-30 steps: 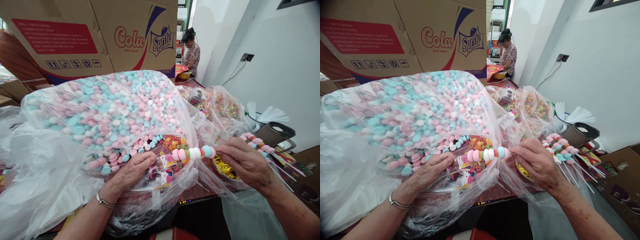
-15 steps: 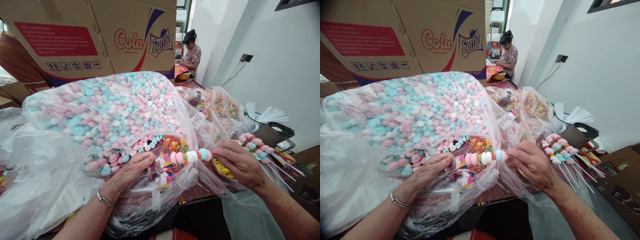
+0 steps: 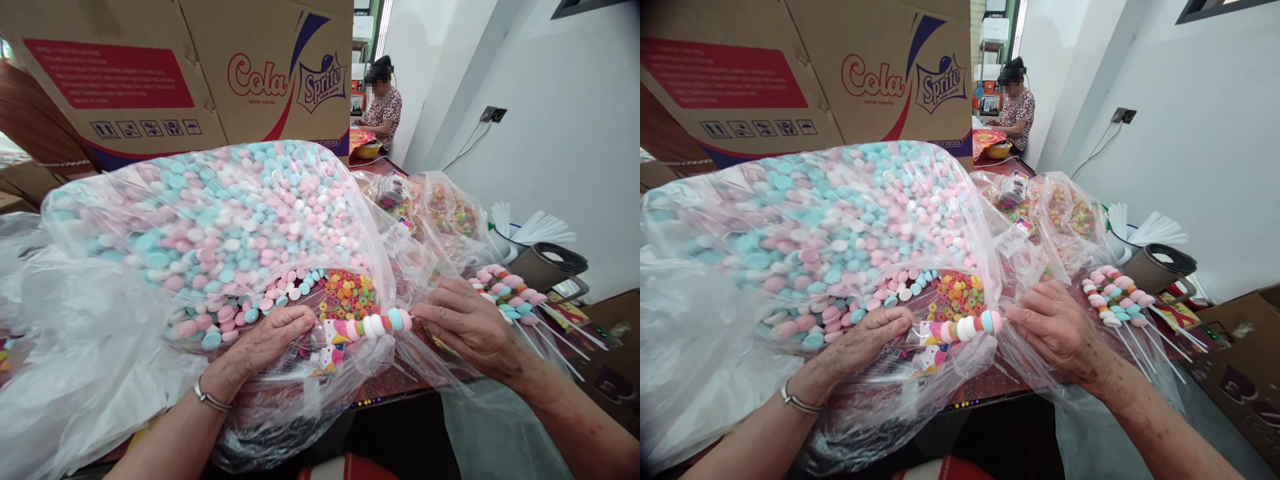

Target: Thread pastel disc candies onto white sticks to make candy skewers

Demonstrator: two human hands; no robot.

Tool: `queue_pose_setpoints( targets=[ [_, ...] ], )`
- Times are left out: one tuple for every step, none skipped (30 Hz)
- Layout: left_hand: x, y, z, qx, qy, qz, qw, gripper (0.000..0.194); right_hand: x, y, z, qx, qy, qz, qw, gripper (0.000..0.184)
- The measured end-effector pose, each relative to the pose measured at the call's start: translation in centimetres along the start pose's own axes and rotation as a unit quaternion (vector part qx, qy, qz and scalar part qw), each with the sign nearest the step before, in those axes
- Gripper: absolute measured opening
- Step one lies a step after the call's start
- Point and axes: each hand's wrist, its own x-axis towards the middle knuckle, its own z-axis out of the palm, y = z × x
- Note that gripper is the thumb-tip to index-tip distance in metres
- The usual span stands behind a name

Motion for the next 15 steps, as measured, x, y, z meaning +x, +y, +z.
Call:
queue_pose_setpoints(
  targets=[
    [0.0, 0.2, 0.0, 0.010, -0.005, 0.002, 1.000, 0.037, 0.1, -0.1, 0.1, 0.000, -0.006, 0.006, 1.000, 0.020],
    [-0.1, 0.4, 0.1, 0.017, -0.012, 0.004, 1.000, 0.037, 0.1, -0.2, 0.2, 0.000, -0.009, 0.014, 1.000, 0.020],
    [-0.1, 0.5, 0.1, 0.022, -0.019, 0.006, 1.000, 0.037, 0.2, -0.3, 0.4, -0.002, -0.009, 0.023, 1.000, 0.020],
    [-0.1, 0.6, 0.1, 0.025, -0.025, 0.009, 0.999, 0.037, 0.2, -0.4, 0.6, -0.001, -0.007, 0.030, 1.000, 0.020],
    [0.0, 0.7, 0.1, 0.028, -0.030, 0.013, 0.999, 0.037, 0.3, -0.5, 0.9, 0.003, -0.004, 0.035, 0.999, 0.019],
    [0.0, 0.7, 0.0, 0.031, -0.034, 0.017, 0.999, 0.037, 0.3, -0.6, 1.1, 0.012, -0.001, 0.036, 0.999, 0.019],
    [0.0, 0.7, 0.0, 0.036, -0.037, 0.020, 0.998, 0.037, 0.4, -0.6, 1.4, 0.021, 0.001, 0.033, 0.999, 0.020],
    [0.1, 0.8, 0.1, 0.045, -0.037, 0.022, 0.998, 0.038, 0.5, -0.7, 1.6, 0.027, 0.005, 0.028, 0.999, 0.021],
    [0.1, 0.9, 0.1, 0.058, -0.038, 0.023, 0.997, 0.039, 0.6, -0.9, 1.8, 0.031, 0.009, 0.021, 0.999, 0.021],
    [0.1, 1.1, 0.2, 0.074, -0.042, 0.024, 0.996, 0.039, 0.7, -1.0, 2.0, 0.034, 0.013, 0.014, 0.999, 0.022],
    [0.1, 1.4, 0.3, 0.091, -0.050, 0.026, 0.994, 0.039, 0.8, -1.2, 2.2, 0.036, 0.018, 0.007, 0.999, 0.021],
    [0.1, 1.7, 0.4, 0.109, -0.064, 0.031, 0.991, 0.038, 0.9, -1.4, 2.4, 0.037, 0.020, 0.000, 0.999, 0.021],
    [0.0, 2.2, 0.5, 0.129, -0.080, 0.036, 0.988, 0.036, 1.0, -1.5, 2.6, 0.038, 0.020, -0.006, 0.999, 0.020],
    [0.0, 2.6, 0.7, 0.149, -0.096, 0.039, 0.983, 0.035, 1.2, -1.6, 2.7, 0.035, 0.017, -0.012, 0.999, 0.019],
    [-0.1, 3.1, 0.8, 0.168, -0.111, 0.039, 0.979, 0.033, 1.3, -1.7, 2.7, 0.030, 0.015, -0.016, 0.999, 0.019]
  ],
)
